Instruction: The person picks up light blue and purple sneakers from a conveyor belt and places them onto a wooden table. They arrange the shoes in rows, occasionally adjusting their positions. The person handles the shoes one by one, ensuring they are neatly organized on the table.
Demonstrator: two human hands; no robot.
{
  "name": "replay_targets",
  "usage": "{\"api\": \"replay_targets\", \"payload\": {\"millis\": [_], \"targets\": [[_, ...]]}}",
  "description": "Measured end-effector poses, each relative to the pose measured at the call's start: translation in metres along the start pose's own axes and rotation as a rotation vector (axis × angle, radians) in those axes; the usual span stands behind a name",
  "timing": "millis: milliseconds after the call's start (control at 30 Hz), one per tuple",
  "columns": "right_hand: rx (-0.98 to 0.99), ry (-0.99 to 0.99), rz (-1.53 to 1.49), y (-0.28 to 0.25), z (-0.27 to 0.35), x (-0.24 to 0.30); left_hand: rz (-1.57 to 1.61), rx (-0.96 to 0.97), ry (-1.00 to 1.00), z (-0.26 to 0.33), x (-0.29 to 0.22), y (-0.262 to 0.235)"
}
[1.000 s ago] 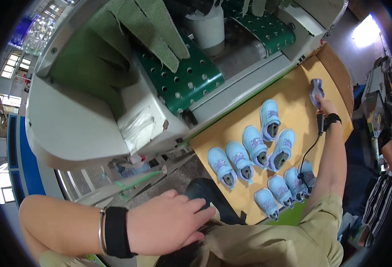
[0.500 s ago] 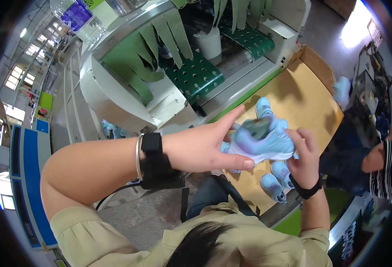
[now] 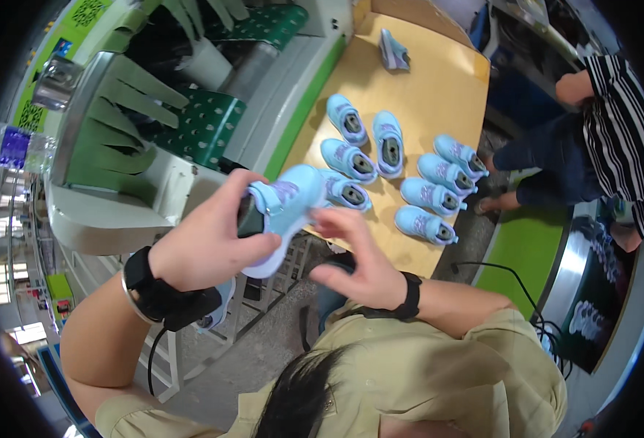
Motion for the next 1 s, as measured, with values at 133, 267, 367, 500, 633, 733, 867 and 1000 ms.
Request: {"api": "replay_targets", "payload": {"millis": [133, 267, 367, 500, 633, 733, 867, 1000], "targets": [[-0.087, 0.277, -0.458, 0.032, -0.011, -0.008, -0.024, 0.072, -0.105, -0.009, -0.002, 0.008], [-0.172, 0.461, -0.588, 0.042, -0.015, -0.035, -0.056, 0.183, -0.078, -0.006, 0.013, 0.012], [-0.18, 0.541, -0.438, 0.018, -0.008, -0.053, 0.009, 0.408, -0.03, -0.001, 0.011, 0.026], [0.358, 0.465, -0.138, -0.044, 0.023, -0.052, -0.174, 0.551, -0.04, 0.012, -0.003, 0.023], [0.552, 0.84, 0.047, -0.106, 0.078, -0.043, -0.257, 0.369, 0.064, 0.008, 0.002, 0.012], [0.436, 0.828, 0.319, -0.135, 0.132, -0.049, -0.297, 0.351, 0.13, 0.009, 0.002, 0.014], [0.554, 0.554, 0.792, -0.143, 0.169, -0.048, -0.321, 0.378, 0.108, 0.008, -0.003, 0.015], [0.497, 0.602, 0.726, -0.151, 0.15, -0.038, -0.383, 0.36, 0.116, 0.01, 0.001, 0.015]]}}
Point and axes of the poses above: each hand's wrist, its own z-axis away from the middle knuckle, its own y-axis out of the palm, x = y × z, the point moved 4 cm from there along -z, towards the middle knuckle, and after that the axes turned 10 degrees about -y, right-handed, at the moved point
